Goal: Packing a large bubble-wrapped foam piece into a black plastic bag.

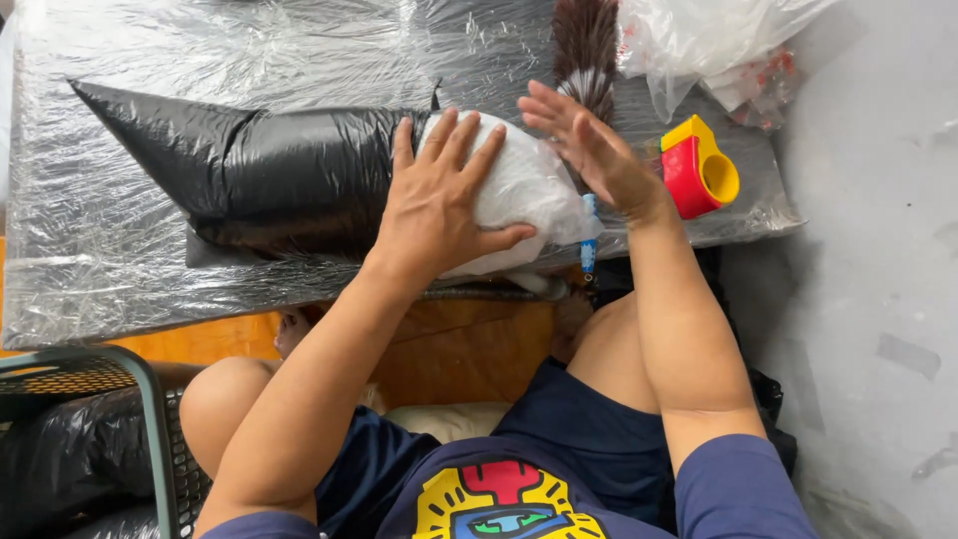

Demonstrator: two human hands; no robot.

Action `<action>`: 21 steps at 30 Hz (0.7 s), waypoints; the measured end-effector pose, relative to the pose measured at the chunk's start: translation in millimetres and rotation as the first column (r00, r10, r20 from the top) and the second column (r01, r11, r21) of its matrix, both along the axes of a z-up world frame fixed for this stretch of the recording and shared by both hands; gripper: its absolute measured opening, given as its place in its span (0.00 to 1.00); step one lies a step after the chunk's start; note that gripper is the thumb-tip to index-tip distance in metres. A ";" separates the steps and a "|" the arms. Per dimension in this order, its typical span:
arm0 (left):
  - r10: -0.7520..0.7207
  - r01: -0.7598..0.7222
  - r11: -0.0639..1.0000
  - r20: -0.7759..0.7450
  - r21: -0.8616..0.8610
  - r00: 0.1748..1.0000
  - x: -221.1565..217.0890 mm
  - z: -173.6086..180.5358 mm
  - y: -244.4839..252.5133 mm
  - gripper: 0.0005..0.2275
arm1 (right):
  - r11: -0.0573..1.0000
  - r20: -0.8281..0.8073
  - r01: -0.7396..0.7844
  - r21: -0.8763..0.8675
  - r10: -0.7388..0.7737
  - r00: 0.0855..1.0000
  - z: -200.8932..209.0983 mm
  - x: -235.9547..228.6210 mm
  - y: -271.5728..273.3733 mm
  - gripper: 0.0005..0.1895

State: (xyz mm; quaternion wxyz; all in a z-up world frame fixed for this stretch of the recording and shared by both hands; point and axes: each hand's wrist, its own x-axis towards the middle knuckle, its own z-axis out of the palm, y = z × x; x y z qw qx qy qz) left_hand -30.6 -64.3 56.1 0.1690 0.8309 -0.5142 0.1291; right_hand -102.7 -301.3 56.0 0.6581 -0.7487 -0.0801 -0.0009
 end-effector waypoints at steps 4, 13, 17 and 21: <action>0.069 -0.065 0.986 -0.019 0.151 0.997 -1.6 -2.1 -5.7 0.48 | 0.927 -0.443 0.110 -0.359 -0.273 0.854 24.8 -16.5 27.6 0.70; 0.285 -0.279 0.953 -0.036 0.117 0.958 -15.9 -4.3 -29.7 0.44 | 0.854 -0.375 0.420 0.308 -0.297 0.878 -11.4 -8.1 33.1 0.54; 0.377 -0.370 0.895 0.020 0.249 0.926 -10.7 -4.2 -40.4 0.46 | 0.850 -0.367 0.514 0.114 -0.445 0.817 -23.2 4.6 30.3 0.45; 0.317 -0.343 0.843 0.133 0.414 0.939 -13.5 8.2 -45.5 0.47 | 0.657 0.150 0.676 -0.333 -0.671 0.726 -102.1 25.4 15.5 0.31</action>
